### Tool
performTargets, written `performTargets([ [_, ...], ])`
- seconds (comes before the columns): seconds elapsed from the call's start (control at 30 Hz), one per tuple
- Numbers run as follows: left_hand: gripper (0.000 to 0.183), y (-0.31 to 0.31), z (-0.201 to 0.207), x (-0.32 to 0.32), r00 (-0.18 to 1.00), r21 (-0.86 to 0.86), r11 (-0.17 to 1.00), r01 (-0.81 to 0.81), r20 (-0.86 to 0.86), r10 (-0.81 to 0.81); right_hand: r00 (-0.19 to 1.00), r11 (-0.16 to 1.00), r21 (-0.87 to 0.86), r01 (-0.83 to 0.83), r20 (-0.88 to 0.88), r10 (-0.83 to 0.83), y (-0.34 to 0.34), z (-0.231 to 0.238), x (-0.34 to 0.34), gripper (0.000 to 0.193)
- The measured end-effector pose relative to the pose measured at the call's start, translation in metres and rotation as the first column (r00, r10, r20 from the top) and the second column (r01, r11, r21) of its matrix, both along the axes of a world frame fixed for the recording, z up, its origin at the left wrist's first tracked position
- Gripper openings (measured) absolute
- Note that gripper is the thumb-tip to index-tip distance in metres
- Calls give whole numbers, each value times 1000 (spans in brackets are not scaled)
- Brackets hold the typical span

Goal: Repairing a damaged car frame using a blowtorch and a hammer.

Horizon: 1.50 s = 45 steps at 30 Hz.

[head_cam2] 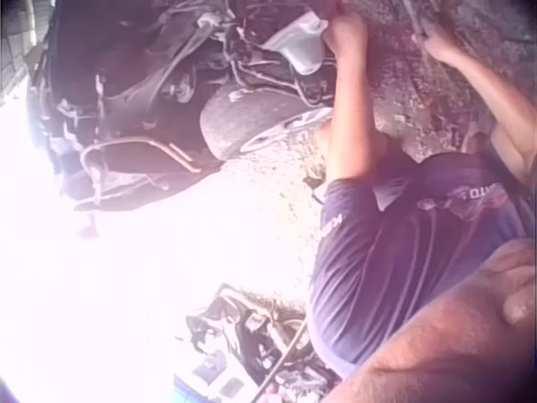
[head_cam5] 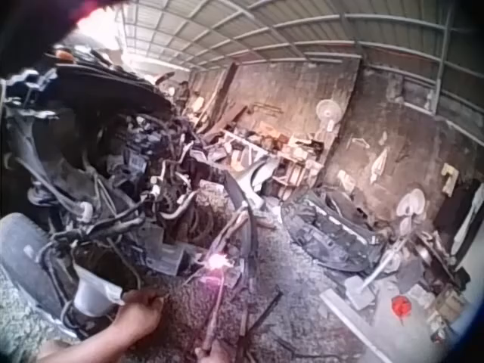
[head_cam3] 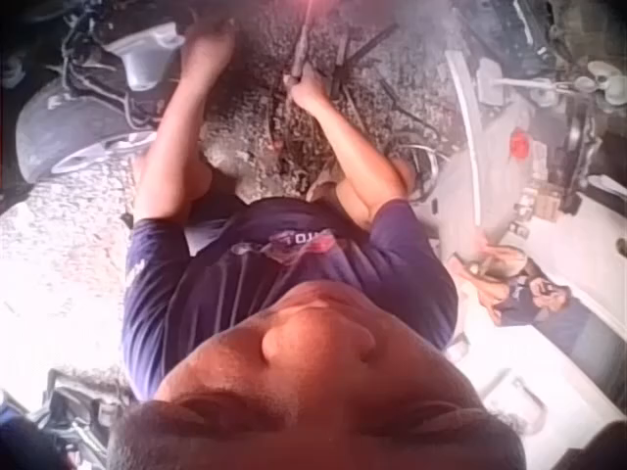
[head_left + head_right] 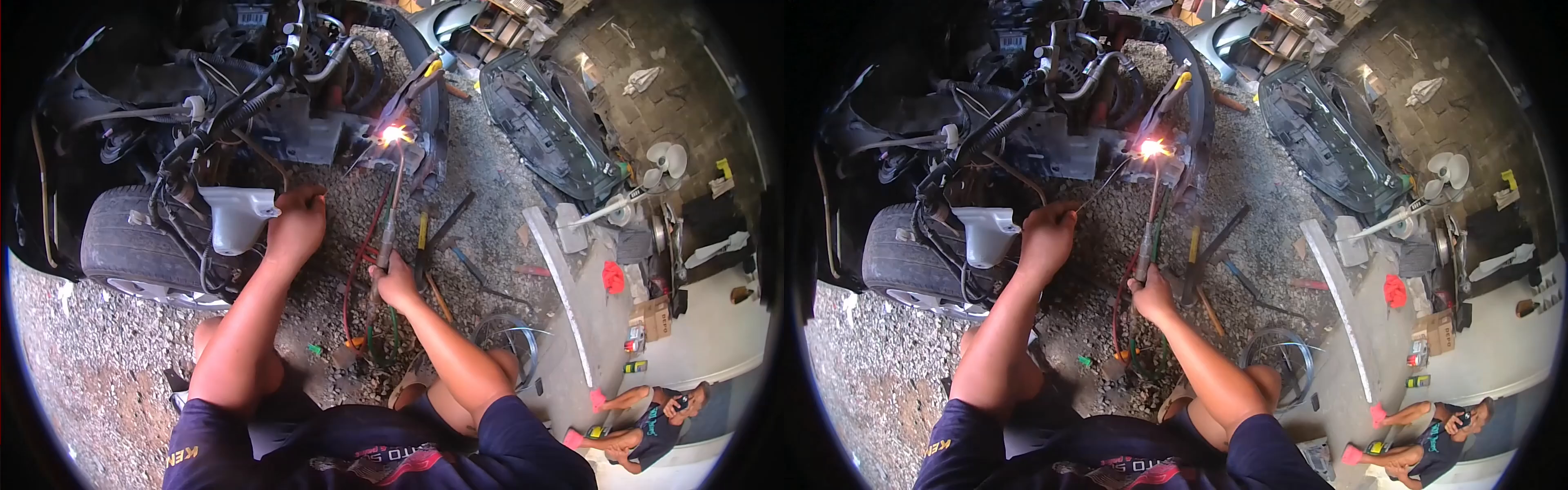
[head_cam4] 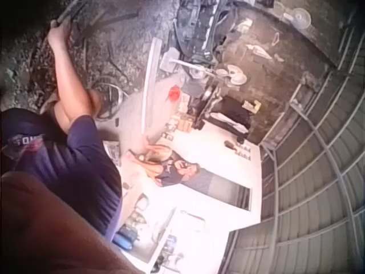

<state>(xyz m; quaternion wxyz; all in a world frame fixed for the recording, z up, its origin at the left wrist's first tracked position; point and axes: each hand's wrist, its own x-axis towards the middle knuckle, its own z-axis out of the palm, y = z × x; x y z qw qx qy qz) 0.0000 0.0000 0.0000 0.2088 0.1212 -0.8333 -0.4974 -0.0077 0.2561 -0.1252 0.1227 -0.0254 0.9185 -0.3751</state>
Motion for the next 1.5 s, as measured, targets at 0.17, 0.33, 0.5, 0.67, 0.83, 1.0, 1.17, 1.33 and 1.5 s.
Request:
performTargets([
  [0.17, 23, -5, 1, -1, 1000, 1, 1000, -4, -16, 4, 998, 998, -59, 5, 70, -1, -9, 3, 1, 46],
  [0.33, 24, -2, 1, -6, 1000, 0, 1000, -12, -8, 12, 999, 1000, -13, 2, 37, -2, -7, 9, 0, 46],
  [0.5, 25, 0, 4, -7, 997, 38, 999, -14, 81, 11, 999, 1000, 15, -3, 35, 3, -5, 10, -2, 46],
  [0.67, 26, 1, 4, -7, 995, 32, 999, -43, 96, 40, 998, 1000, 4, 2, 57, -2, -5, 9, -3, 47],
  [0.83, 25, 1, 2, -9, 996, 36, 999, -28, 87, 25, 999, 1000, 4, 3, -49, -3, -6, 0, -3, 43],
  [1.0, 25, 1, 2, -10, 997, 20, 1000, -24, 70, 22, 996, 1000, 18, -4, -89, 6, -5, 1, -4, 42],
  [1.17, 26, 2, 2, -12, 995, 30, 999, -31, 93, 28, 999, 1000, 14, 4, -40, -3, -5, 5, -3, 41],
  [1.33, 27, 3, 3, -12, 994, 34, 999, -40, 104, 37, 999, 1000, -10, 0, -52, -1, -5, 4, -4, 36],
  [1.5, 27, 2, 4, -12, 990, 54, 998, -30, 142, 22, 998, 999, -49, 13, 66, -10, -4, 5, -6, 49],
])
